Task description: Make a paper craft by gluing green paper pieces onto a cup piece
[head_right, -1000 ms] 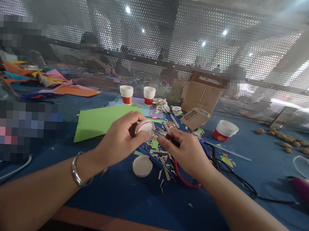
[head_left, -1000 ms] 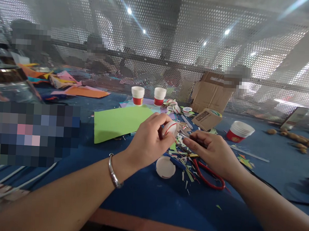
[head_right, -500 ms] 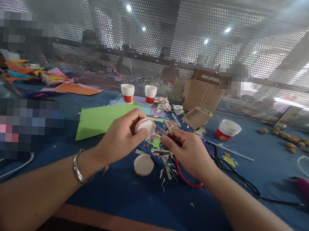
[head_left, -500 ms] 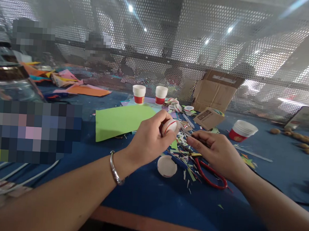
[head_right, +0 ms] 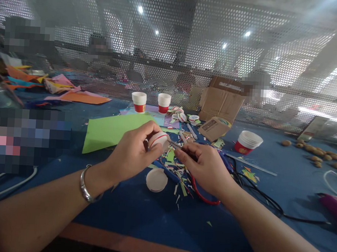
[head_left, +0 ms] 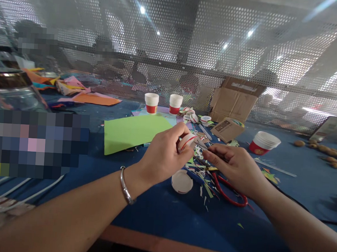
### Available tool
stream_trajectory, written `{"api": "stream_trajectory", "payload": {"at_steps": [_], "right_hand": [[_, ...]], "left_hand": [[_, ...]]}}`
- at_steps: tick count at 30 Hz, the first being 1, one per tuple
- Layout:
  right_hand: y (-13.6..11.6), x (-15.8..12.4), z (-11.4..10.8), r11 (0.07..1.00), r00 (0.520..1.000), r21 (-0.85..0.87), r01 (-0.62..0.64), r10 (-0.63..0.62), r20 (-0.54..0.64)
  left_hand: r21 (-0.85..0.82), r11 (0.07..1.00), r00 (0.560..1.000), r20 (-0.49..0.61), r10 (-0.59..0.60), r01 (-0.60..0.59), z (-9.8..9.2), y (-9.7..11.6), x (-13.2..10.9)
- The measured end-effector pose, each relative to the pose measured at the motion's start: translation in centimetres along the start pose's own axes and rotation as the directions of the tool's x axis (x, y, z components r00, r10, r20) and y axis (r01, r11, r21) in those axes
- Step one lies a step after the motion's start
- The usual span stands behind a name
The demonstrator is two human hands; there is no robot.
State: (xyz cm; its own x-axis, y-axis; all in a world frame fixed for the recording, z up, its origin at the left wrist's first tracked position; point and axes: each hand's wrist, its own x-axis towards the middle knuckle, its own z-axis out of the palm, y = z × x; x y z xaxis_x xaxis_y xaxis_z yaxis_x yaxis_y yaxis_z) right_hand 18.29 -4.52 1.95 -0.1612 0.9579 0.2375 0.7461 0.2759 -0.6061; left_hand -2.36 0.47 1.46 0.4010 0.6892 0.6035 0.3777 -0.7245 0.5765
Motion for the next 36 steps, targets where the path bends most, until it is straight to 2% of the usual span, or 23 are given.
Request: {"api": "stream_trajectory", "payload": {"at_steps": [22,36], "right_hand": [[-0.12,-0.01,-0.12,1.000,1.000,-0.009,0.003,-0.003,0.005],[-0.08,-0.06,0.01,0.998,1.000,-0.068,0.014,-0.015,-0.022]], "left_hand": [[0.006,1.000,1.000,0.004,0.013,-0.013,0.06,0.36,-0.22],[-0.055,0.998,0.999,0.023,-0.033,0.034,0.22,0.15,-0.18]]}}
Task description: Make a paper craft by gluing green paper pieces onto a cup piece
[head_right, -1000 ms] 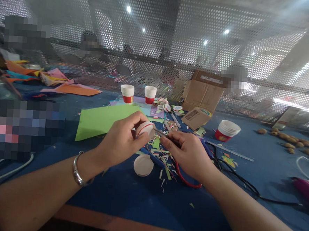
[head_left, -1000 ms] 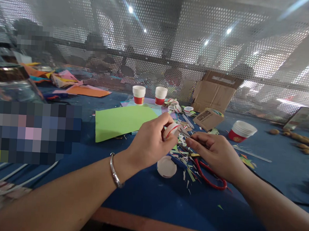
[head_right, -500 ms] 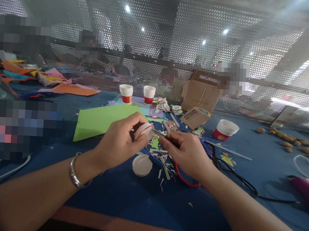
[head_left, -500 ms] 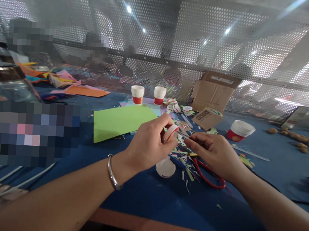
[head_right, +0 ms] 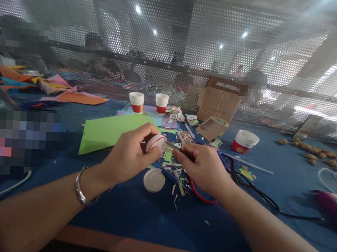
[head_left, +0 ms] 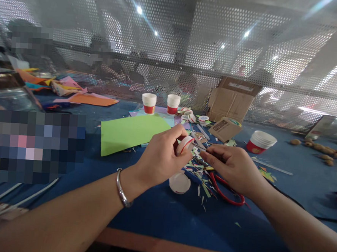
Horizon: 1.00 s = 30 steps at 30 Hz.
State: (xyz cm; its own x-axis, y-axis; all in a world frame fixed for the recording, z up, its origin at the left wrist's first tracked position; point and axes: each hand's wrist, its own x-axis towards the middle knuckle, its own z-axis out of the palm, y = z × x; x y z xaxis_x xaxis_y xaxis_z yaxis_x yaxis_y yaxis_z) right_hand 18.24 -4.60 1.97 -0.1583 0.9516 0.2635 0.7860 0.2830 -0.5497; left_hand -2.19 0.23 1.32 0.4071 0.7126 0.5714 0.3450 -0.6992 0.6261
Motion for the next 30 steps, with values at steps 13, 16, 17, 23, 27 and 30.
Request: {"api": "stream_trajectory", "payload": {"at_steps": [13,16,17,23,27,30], "right_hand": [[0.21,0.14,0.16,1.000,1.000,-0.026,0.006,-0.006,0.009],[0.25,0.05,0.11,1.000,1.000,-0.009,-0.006,0.006,0.028],[0.26,0.02,0.08,1.000,0.999,-0.006,-0.008,0.009,0.036],[0.31,-0.02,0.02,1.000,0.998,-0.017,-0.007,0.008,0.062],[0.41,0.06,0.10,1.000,0.997,-0.023,-0.006,0.008,0.071],[0.53,0.14,0.11,0.999,0.998,-0.037,-0.005,0.008,0.069]], "left_hand": [[0.029,1.000,1.000,0.004,0.002,-0.002,-0.14,-0.15,0.13],[0.021,1.000,1.000,0.013,-0.019,0.018,-0.25,-0.12,0.19],[0.015,0.999,0.999,0.022,-0.030,0.029,-0.29,-0.13,0.22],[-0.025,0.998,0.996,0.065,-0.056,0.058,-0.35,-0.42,0.40],[-0.009,0.998,0.996,0.064,-0.054,0.054,-0.33,-0.65,0.52],[-0.026,0.997,0.994,0.083,-0.067,0.069,-0.37,-0.84,0.58]]}}
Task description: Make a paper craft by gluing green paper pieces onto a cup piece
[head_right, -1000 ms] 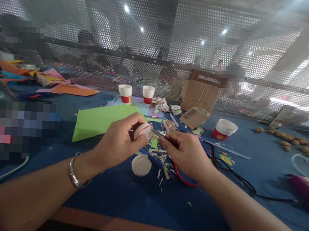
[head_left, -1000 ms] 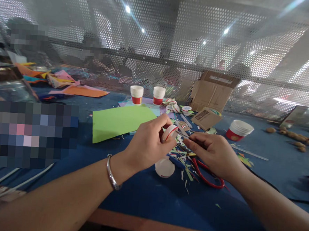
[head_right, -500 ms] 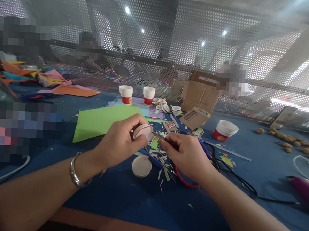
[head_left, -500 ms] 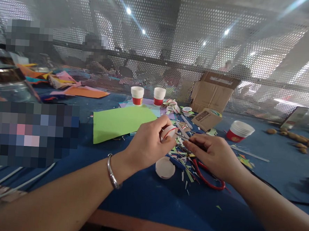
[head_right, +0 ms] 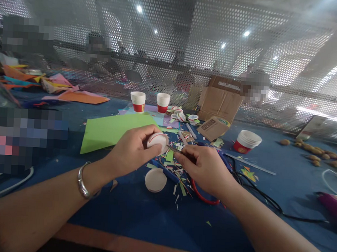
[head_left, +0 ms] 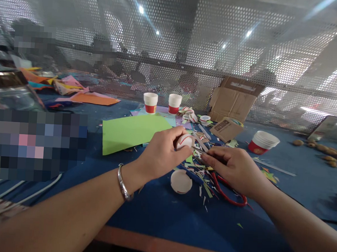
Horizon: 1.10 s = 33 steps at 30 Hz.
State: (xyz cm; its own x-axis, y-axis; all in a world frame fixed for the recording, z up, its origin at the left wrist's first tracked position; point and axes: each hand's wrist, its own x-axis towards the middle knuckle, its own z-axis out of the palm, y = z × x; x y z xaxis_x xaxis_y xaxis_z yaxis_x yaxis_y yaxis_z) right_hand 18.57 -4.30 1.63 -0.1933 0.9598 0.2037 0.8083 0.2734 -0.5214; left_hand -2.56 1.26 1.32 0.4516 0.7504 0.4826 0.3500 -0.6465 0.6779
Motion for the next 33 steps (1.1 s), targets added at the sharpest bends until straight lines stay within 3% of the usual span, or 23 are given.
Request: {"api": "stream_trajectory", "payload": {"at_steps": [4,9,17,24,29,33], "right_hand": [[0.1,0.0,-0.1,1.000,1.000,-0.004,0.002,-0.002,0.020],[0.1,-0.2,-0.1,0.999,1.000,-0.046,0.012,-0.012,0.003],[0.2,-0.1,-0.2,0.987,0.998,-0.157,0.031,-0.040,-0.054],[0.3,-0.3,-0.3,0.974,0.994,-0.220,0.060,-0.078,-0.078],[0.5,-0.1,-0.7,0.973,0.988,-0.219,0.073,-0.100,-0.118],[0.6,-0.1,-1.4,0.993,0.992,-0.114,0.038,-0.051,-0.116]], "left_hand": [[-0.171,0.982,0.996,0.059,-0.072,0.082,-0.1,-0.2,0.1],[-0.413,0.851,0.934,0.281,-0.221,0.326,-0.4,0.1,0.3],[-0.514,0.684,0.834,0.482,-0.269,0.518,-0.7,-0.5,0.9],[-0.518,0.571,0.750,0.590,-0.299,0.636,-1.3,-1.4,1.6],[-0.585,0.508,0.758,0.604,-0.247,0.632,-1.4,-1.9,1.8],[-0.622,0.593,0.827,0.544,-0.142,0.511,-1.5,-2.1,1.7]]}}
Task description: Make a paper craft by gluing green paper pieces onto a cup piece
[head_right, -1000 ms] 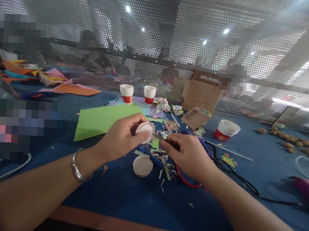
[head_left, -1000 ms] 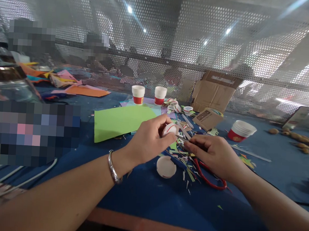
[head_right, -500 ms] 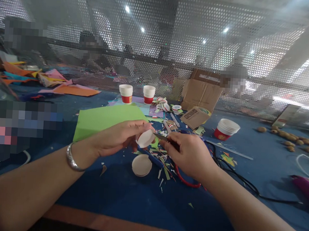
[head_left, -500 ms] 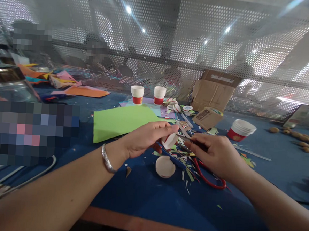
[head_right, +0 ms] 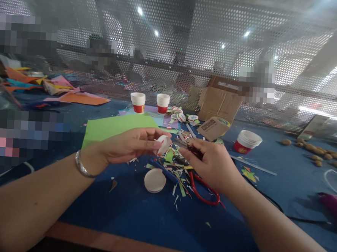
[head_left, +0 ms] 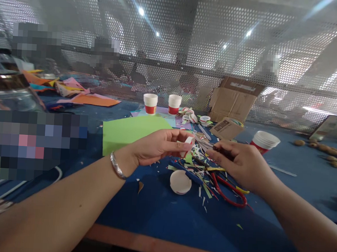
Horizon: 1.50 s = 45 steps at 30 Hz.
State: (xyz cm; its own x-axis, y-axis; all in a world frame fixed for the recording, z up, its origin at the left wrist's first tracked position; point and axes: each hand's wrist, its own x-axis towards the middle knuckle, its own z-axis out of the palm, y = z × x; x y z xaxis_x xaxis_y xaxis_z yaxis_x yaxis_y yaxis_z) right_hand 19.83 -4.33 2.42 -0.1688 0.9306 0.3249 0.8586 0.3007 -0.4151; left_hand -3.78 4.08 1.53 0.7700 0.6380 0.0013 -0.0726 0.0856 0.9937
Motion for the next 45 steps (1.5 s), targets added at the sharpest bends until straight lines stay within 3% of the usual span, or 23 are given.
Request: {"api": "stream_trajectory", "payload": {"at_steps": [6,11,27,45], "right_hand": [[-0.1,0.2,-0.7,0.973,0.987,0.214,-0.086,0.054,0.153],[-0.4,0.2,-0.3,0.953,0.968,0.273,-0.132,0.065,0.243],[-0.6,0.1,-0.2,0.977,0.973,0.199,-0.082,0.036,0.227],[-1.0,-0.1,-0.1,0.982,0.978,0.182,-0.050,0.011,0.209]], "left_hand": [[0.294,0.915,0.955,-0.025,0.296,-0.276,-0.3,-1.1,0.5],[0.372,0.852,0.918,-0.003,0.397,-0.367,-0.4,-1.5,0.8],[0.368,0.873,0.934,-0.030,0.356,-0.321,0.6,-1.1,0.3],[0.393,0.850,0.922,-0.016,0.388,-0.351,0.8,-1.2,0.3]]}}
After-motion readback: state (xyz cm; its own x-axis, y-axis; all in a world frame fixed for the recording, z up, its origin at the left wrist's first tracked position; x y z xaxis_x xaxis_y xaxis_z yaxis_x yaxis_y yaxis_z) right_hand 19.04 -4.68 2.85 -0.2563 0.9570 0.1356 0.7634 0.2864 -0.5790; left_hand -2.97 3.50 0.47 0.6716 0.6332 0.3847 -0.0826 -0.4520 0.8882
